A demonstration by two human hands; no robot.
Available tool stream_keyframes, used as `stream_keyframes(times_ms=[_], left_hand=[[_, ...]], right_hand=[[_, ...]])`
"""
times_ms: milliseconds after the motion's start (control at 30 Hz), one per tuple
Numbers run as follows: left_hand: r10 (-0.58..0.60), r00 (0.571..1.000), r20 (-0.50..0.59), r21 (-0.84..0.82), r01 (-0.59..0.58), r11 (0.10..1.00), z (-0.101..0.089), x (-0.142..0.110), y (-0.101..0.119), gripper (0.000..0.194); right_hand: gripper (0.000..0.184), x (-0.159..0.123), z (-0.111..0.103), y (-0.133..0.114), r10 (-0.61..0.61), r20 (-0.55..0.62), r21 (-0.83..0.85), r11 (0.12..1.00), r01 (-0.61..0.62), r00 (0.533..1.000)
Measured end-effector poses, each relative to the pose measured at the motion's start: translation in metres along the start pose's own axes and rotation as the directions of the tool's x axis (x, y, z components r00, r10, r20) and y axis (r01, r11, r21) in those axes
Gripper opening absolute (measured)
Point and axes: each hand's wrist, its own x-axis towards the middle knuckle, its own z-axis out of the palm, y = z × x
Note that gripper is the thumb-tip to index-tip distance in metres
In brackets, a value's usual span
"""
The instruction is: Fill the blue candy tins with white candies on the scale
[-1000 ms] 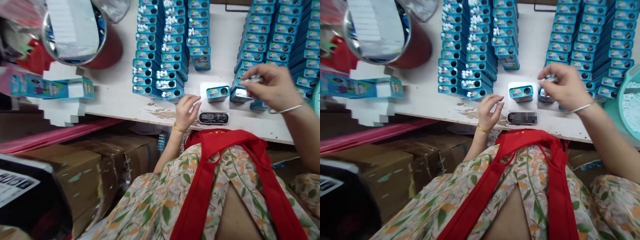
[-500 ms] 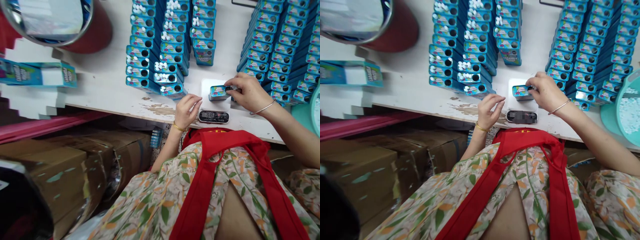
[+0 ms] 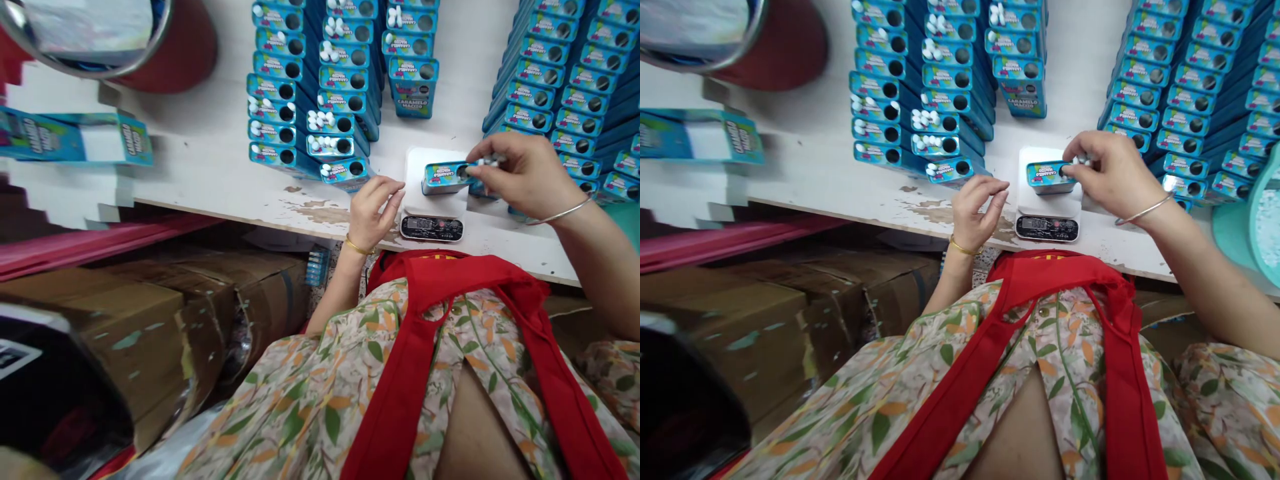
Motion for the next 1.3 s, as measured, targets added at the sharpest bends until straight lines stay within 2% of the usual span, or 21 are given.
stream_keyframes(times_ms=[100,233,333,467,567,733,800,900,1000,1067,1133,1200,1233,1300], left_hand=[[-0.024,1.000,0.007,-0.002,0.024,1.000,0.000,0.001,-0.001,0.027],[-0.033,0.997,0.068,-0.040,0.036,0.999,0.009,0.009,-0.001,0.048],[0.006,0.991,0.130,-0.071,0.004,0.997,0.021,0.023,-0.001,0.065],[0.049,0.968,0.248,-0.114,-0.021,0.993,0.032,0.041,-0.006,0.059],[0.047,0.954,0.295,-0.143,-0.004,0.990,0.030,0.046,-0.011,0.056],[-0.004,0.955,0.297,-0.177,0.059,0.982,0.020,0.045,-0.014,0.057],[-0.018,0.955,0.297,-0.187,0.077,0.979,0.017,0.046,-0.014,0.062],[-0.001,0.961,0.278,-0.207,0.061,0.976,0.020,0.045,-0.016,0.074],[0.075,0.972,0.222,-0.236,-0.021,0.971,0.034,0.044,-0.021,0.078],[0.098,0.972,0.211,-0.256,-0.042,0.966,0.043,0.043,-0.021,0.072],[0.107,0.967,0.231,-0.262,-0.044,0.964,0.048,0.045,-0.016,0.060],[0.142,0.952,0.272,-0.217,-0.084,0.973,0.044,0.046,-0.006,0.049],[0.163,0.941,0.295,-0.177,-0.114,0.978,0.041,0.046,0.000,0.045],[0.190,0.922,0.336,-0.096,-0.168,0.981,0.032,0.046,0.008,0.039]], right_hand=[[0.011,-0.005,-0.006,0.005,0.111,0.056,0.273,0.954,-0.122,0.992],[0.013,-0.006,-0.009,0.016,0.107,0.089,0.433,0.891,-0.135,0.990],[0.010,-0.004,-0.007,0.017,0.108,0.055,0.392,0.912,-0.120,0.993],[0.007,-0.002,-0.003,0.014,0.102,0.047,0.370,0.922,-0.112,0.994],[0.007,0.000,0.000,0.010,0.098,0.061,0.374,0.920,-0.114,0.993],[0.004,0.002,0.001,0.000,0.090,0.035,0.252,0.963,-0.096,0.995],[0.005,0.000,0.001,-0.004,0.102,0.044,0.291,0.950,-0.111,0.994],[0.014,-0.012,0.003,-0.004,0.155,0.119,0.514,0.835,-0.195,0.981],[0.024,-0.030,0.018,0.008,0.220,0.258,0.715,0.612,-0.339,0.941],[0.027,-0.042,0.035,0.021,0.299,0.358,0.765,0.450,-0.461,0.885],[0.027,-0.050,0.053,0.034,0.412,0.428,0.774,0.293,-0.562,0.804],[0.023,-0.053,0.069,0.043,0.492,0.443,0.794,0.174,-0.583,0.750],[0.022,-0.052,0.074,0.045,0.506,0.426,0.818,0.138,-0.558,0.750],[0.019,-0.049,0.080,0.045,0.498,0.372,0.874,0.096,-0.476,0.783]])
